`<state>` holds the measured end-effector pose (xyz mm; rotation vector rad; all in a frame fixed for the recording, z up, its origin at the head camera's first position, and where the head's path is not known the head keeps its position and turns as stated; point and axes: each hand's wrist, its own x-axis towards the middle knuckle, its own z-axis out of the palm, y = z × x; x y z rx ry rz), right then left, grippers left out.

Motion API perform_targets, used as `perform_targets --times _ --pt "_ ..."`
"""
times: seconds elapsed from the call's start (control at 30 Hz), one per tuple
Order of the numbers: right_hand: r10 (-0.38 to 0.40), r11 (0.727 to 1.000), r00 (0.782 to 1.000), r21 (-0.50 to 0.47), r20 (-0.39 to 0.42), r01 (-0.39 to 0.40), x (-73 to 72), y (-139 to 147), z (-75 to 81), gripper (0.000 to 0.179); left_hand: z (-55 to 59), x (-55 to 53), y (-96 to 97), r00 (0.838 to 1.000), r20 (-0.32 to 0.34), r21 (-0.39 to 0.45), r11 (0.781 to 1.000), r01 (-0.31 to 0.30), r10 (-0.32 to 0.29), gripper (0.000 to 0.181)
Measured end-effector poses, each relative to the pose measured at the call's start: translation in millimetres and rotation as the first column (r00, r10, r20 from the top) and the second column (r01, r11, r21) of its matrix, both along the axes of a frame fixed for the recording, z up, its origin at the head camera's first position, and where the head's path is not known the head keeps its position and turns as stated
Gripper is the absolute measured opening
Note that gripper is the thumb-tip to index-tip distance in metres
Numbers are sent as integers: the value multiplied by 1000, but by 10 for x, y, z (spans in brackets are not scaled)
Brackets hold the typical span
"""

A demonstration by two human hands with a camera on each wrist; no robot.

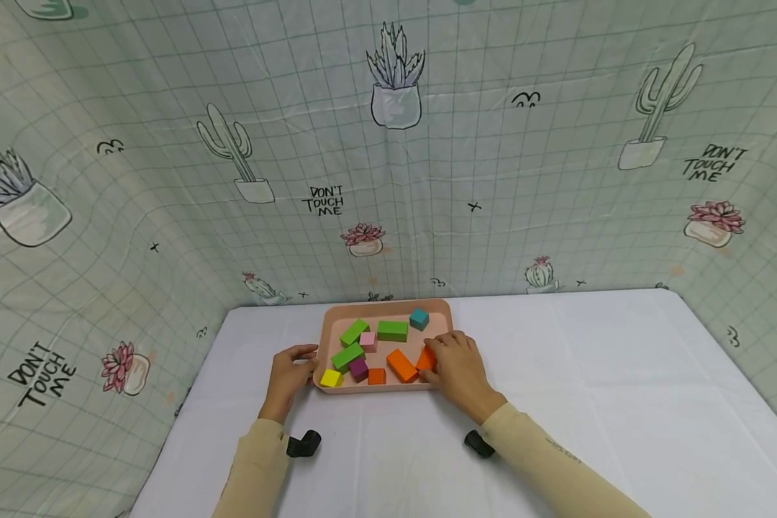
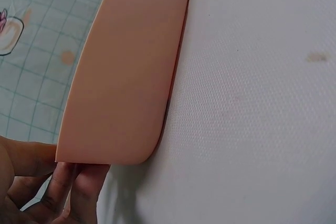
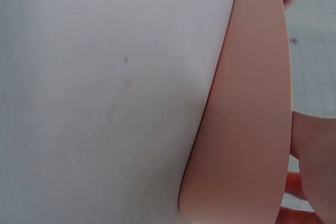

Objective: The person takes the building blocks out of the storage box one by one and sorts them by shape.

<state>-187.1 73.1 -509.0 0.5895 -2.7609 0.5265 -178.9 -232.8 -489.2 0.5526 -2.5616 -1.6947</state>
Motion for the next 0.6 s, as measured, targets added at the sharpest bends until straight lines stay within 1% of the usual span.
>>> perform_targets --times 0.13,0.33,0.5,0.6 --pt "-19 1000 1000 14 25 19 -7 7 18 55 6 6 -5 1000 -8 5 1000 2 -2 33" --pt "23 1000 999 -15 40 -22 -54 22 20 51 7 3 0 1000 -9 1 1000 -1 1 32" --pt "60 998 998 -31 -9 -61 -86 82 6 53 7 6 9 1000 -5 4 1000 -10 10 32" --pt "86 995 993 -38 -75 -89 -98 142 11 55 3 2 8 1000 -9 9 1000 -12 12 32"
